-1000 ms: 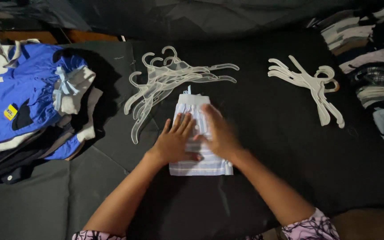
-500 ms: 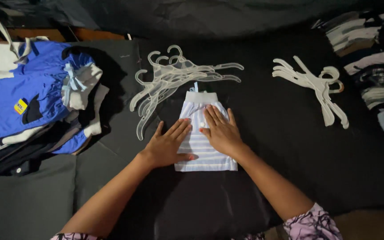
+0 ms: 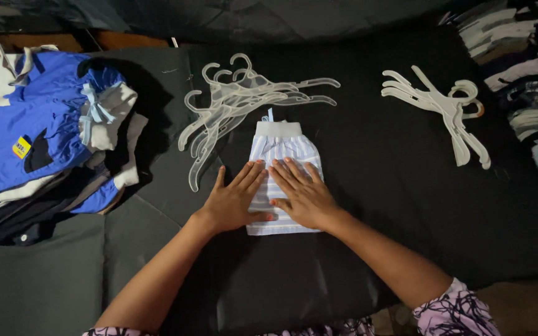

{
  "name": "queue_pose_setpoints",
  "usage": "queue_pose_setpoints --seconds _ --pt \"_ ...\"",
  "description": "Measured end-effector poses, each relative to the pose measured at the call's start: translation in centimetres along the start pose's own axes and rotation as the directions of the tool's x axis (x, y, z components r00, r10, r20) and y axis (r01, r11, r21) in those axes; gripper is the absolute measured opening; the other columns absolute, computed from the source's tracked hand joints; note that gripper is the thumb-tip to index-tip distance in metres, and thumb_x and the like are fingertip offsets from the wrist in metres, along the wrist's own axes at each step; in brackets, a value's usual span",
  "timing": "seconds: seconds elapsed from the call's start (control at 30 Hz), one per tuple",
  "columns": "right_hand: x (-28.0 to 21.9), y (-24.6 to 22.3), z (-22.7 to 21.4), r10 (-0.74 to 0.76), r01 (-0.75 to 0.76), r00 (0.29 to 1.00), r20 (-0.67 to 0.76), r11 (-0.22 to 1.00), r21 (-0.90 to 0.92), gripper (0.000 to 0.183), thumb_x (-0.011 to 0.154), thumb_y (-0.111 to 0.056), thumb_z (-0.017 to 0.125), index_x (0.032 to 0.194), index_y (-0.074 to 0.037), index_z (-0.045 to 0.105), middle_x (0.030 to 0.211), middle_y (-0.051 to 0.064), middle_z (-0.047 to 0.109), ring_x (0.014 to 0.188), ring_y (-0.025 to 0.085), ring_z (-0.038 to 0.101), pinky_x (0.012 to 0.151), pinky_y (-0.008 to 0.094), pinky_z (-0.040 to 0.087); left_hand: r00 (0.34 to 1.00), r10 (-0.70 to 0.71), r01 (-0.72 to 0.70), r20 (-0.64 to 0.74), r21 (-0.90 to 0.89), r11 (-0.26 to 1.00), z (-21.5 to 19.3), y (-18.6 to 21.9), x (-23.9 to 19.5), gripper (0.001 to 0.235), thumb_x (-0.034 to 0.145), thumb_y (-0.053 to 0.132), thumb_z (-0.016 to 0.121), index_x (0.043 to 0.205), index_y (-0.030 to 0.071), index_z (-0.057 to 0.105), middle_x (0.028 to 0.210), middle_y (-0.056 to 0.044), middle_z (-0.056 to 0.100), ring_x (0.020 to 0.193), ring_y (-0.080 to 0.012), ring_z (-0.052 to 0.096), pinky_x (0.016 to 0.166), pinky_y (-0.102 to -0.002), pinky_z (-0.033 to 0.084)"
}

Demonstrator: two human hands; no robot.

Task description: Folding and hanging pairs of children's shorts.

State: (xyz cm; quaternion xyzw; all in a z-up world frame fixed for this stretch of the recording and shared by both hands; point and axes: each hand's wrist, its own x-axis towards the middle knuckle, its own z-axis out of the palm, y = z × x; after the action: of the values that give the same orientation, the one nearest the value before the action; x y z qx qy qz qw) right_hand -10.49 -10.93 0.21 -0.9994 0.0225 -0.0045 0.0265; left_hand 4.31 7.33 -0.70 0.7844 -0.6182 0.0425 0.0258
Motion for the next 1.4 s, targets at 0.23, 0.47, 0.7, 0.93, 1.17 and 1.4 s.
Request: queue_pose_setpoints --seconds 0.23,0.47,0.7,0.93,1.17,1.4 --pt "3.2 1.2 -0.4 0.14 -0.143 0.99 0.03 0.982 0.124 0.101 0.087 -0.025 0.068 0.167 -0.018 0.006 0.172 0.02 0.003 0.154 0.045 0.019 0.111 0.057 0.027 0.979 0.019 -0.006 -0.205 0.067 0.998 0.2 2.2 3.3 0.112 0.078 0.088 0.048 0.155 0.007 0.037 0.16 -0.018 0.04 0.152 -0.0325 0.033 0.112 -0.073 0.029" --pt "2.8 4.3 0.1 0.057 -0.055 0.99 -0.132 0.998 0.021 0.068 0.103 -0.058 0.042 0.161 -0.023 0.032 0.168 0.006 0.029 0.155 0.028 0.023 0.115 0.063 0.021 0.996 -0.057 0.054 -0.074 -0.038 0.998 -0.2 1.9 3.2 0.114 0.082 0.089 0.042 0.161 0.009 0.027 0.168 -0.013 0.028 0.157 -0.0269 0.022 0.117 -0.069 0.024" --pt "2.1 6.8 -0.3 0.067 -0.053 0.992 -0.102 0.989 0.136 0.065 0.101 -0.062 0.043 0.157 -0.028 0.037 0.169 -0.002 0.029 0.156 0.016 0.022 0.119 0.07 0.007 0.997 -0.003 0.002 0.077 0.018 1.0 -0.9 -0.8 1.9 0.114 0.076 0.091 0.046 0.161 0.018 0.028 0.169 -0.002 0.027 0.156 -0.0212 0.022 0.116 -0.068 0.03" --pt "1.9 13.4 2.5 -0.026 0.148 0.939 -0.343 0.931 0.334 0.037 0.085 -0.044 0.08 0.108 -0.015 0.076 0.125 0.008 0.066 0.134 0.033 0.052 0.113 0.052 0.039 0.985 -0.006 0.008 0.172 -0.014 1.0 -1.1 -1.9 1.8 0.115 0.073 0.092 0.049 0.161 0.021 0.028 0.17 0.0 0.026 0.156 -0.0224 0.024 0.116 -0.068 0.03" --pt "2.5 14.2 4.6 0.159 -0.061 0.846 -0.509 0.977 0.203 0.016 0.095 -0.03 0.071 0.107 -0.02 0.071 0.122 0.001 0.062 0.122 0.028 0.057 0.1 0.044 0.047 0.981 0.062 -0.034 0.185 -0.151 0.988 -2.9 -0.7 2.2 0.107 0.077 0.082 0.058 0.157 0.014 0.037 0.167 -0.012 0.03 0.156 -0.0393 0.016 0.113 -0.076 0.025" --pt "2.4 5.4 2.3 0.036 -0.019 0.972 -0.234 0.997 0.077 0.061 0.107 -0.049 0.041 0.162 -0.025 0.031 0.17 0.0 0.028 0.158 0.023 0.017 0.119 0.066 0.011 0.962 0.042 -0.034 -0.269 0.037 0.999 0.9 6.1 2.2 0.102 0.088 0.084 0.037 0.153 0.006 0.042 0.162 -0.016 0.04 0.151 -0.0307 0.035 0.119 -0.065 0.025"
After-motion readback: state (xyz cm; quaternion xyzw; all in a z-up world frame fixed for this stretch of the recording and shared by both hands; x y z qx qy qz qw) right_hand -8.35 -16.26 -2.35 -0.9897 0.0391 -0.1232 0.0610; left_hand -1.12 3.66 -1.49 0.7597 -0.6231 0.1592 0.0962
